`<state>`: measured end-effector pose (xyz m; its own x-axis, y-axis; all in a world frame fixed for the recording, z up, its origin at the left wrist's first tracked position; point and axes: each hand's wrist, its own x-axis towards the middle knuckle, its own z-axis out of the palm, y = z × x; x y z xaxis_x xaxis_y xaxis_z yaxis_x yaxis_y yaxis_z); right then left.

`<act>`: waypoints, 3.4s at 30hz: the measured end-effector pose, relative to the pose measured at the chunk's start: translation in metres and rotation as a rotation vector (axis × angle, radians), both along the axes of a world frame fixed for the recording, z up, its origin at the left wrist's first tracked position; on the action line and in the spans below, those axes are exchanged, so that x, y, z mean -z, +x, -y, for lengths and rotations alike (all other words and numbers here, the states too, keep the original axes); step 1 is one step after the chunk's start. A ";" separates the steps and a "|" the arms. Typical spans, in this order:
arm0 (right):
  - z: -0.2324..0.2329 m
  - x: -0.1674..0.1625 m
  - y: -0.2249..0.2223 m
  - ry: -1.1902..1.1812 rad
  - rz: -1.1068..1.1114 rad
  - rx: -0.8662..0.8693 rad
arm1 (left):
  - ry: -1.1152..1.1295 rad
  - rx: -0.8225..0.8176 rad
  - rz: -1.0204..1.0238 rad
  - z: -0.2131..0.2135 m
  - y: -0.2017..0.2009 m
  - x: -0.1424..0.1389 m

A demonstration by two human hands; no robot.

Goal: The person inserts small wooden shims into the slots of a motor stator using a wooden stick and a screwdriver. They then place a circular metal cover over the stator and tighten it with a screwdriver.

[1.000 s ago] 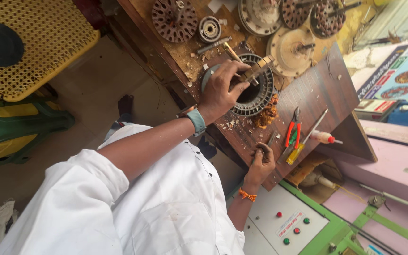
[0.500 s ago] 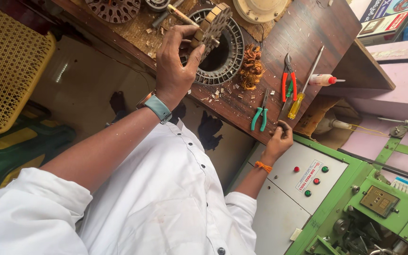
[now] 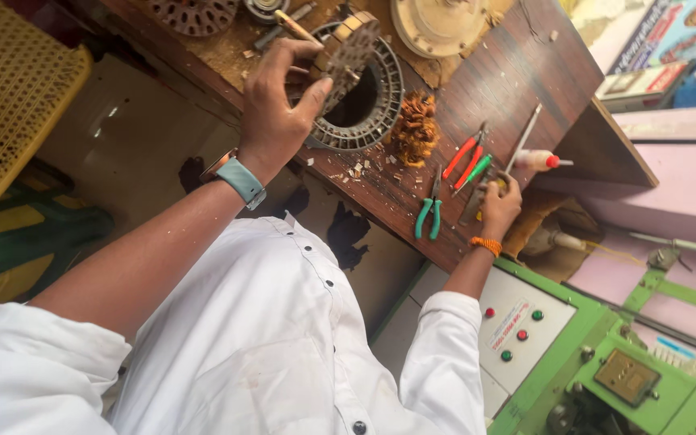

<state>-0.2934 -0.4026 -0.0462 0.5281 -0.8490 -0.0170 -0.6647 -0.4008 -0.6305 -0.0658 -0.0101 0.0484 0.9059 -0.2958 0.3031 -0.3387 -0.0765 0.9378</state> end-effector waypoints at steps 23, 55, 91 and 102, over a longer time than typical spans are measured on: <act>-0.108 -0.072 0.057 1.061 0.954 -0.126 | 0.003 0.200 -0.128 -0.001 0.020 -0.010; -0.243 -0.134 0.175 0.339 1.062 -0.238 | 0.061 0.433 -0.119 0.014 0.044 0.014; -0.250 -0.130 0.170 0.286 1.038 -0.311 | 0.003 0.471 -0.131 0.012 0.047 0.011; -0.253 -0.139 0.168 0.210 0.960 -0.354 | -0.054 0.508 -0.164 0.015 0.048 0.009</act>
<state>-0.1258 -0.1493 0.0926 0.6155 -0.6719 0.4119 0.2867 -0.2960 -0.9112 -0.0183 -0.0256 0.0393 0.6891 -0.6974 0.1968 -0.1695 0.1089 0.9795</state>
